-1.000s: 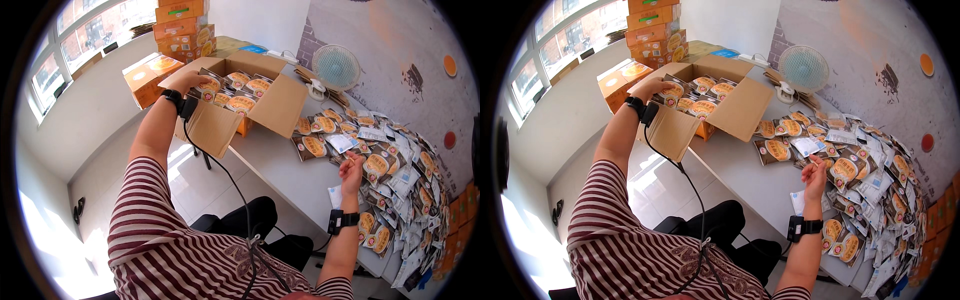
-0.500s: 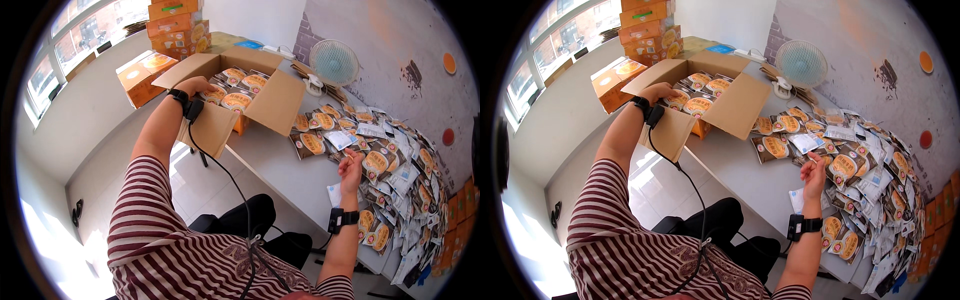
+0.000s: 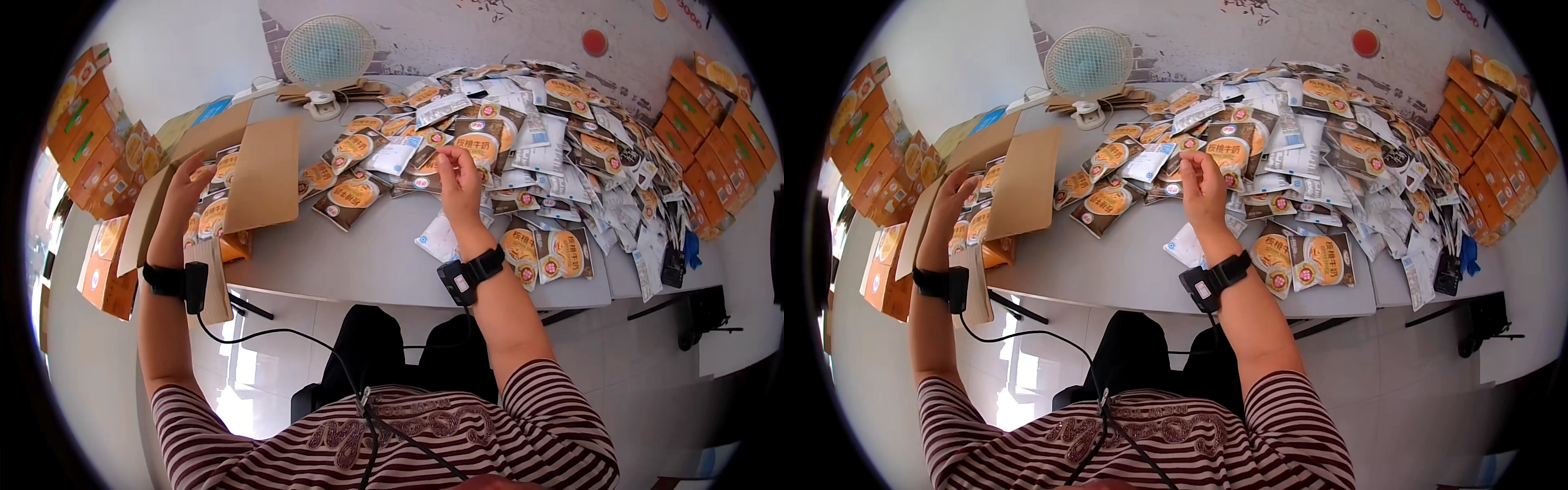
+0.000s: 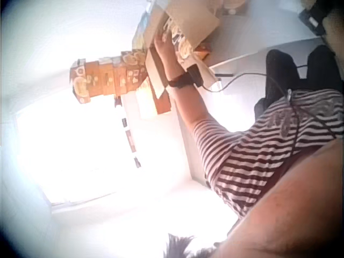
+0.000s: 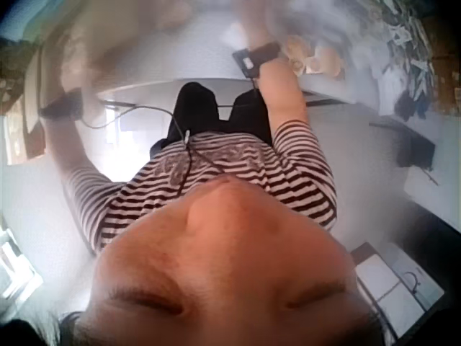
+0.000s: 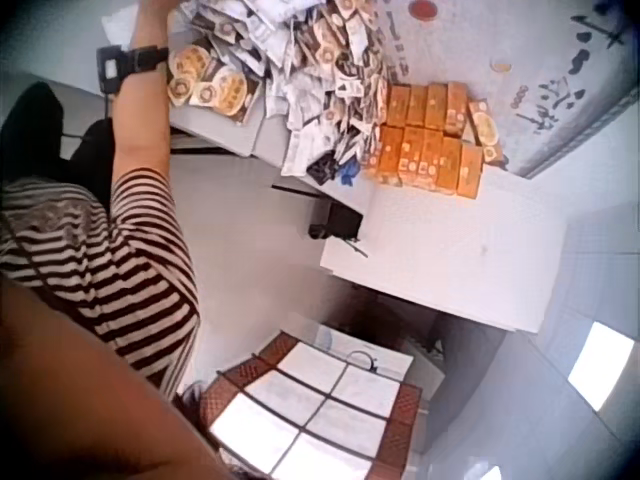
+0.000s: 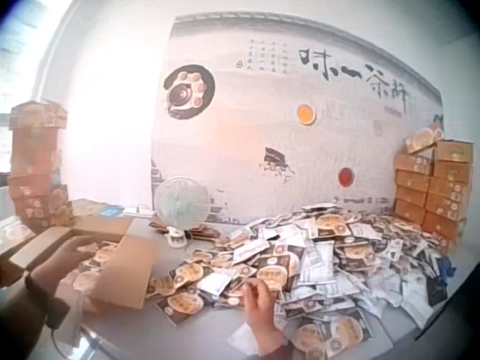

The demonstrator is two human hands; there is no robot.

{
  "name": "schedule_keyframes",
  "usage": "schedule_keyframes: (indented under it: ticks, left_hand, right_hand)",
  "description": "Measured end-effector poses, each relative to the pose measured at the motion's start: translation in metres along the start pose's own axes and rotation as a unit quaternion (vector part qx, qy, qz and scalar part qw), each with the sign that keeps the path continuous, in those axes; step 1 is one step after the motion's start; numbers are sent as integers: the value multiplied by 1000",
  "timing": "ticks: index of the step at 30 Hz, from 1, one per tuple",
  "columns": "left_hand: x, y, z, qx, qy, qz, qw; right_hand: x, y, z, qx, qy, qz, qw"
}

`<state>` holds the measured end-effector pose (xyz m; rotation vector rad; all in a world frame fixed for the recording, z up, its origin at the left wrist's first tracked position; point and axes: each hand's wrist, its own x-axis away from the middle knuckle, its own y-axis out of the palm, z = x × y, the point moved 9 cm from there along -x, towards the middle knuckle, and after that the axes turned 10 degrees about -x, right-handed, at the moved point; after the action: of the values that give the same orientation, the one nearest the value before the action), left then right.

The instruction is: The person picks up small, individually wrapped food packets from a large pile on a table and places them into a cardboard box. The person handles the packets one by one, occasionally adjusting the pile or the box, and continues this process until the box is filled.

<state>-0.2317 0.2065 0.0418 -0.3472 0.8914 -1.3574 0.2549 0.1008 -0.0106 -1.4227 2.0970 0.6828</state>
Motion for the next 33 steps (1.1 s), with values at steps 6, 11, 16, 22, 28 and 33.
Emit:
schedule_keyframes:
  ticks: [6,11,16,22,28,33]
  left_hand:
    - [53,92,188,233,76,-152,957]
    - [73,193,224,438,-10,-255,862]
    - [77,276,202,486,-58,-293,821]
    - [83,312,193,545,-49,-313,776]
    - [85,309,196,539,-18,-334,773]
    - [80,303,190,565,-17,-333,754]
  right_hand:
    - [-14,-61,-46,147,-155,161,964]
    - [-20,-76,-2,75,-68,171,980]
    - [-20,-66,1,76,-25,141,987]
    - [-17,-41,16,193,23,55,979]
    - [-4,-16,16,309,47,-27,949]
    - [-7,-34,23,200,150,29,968]
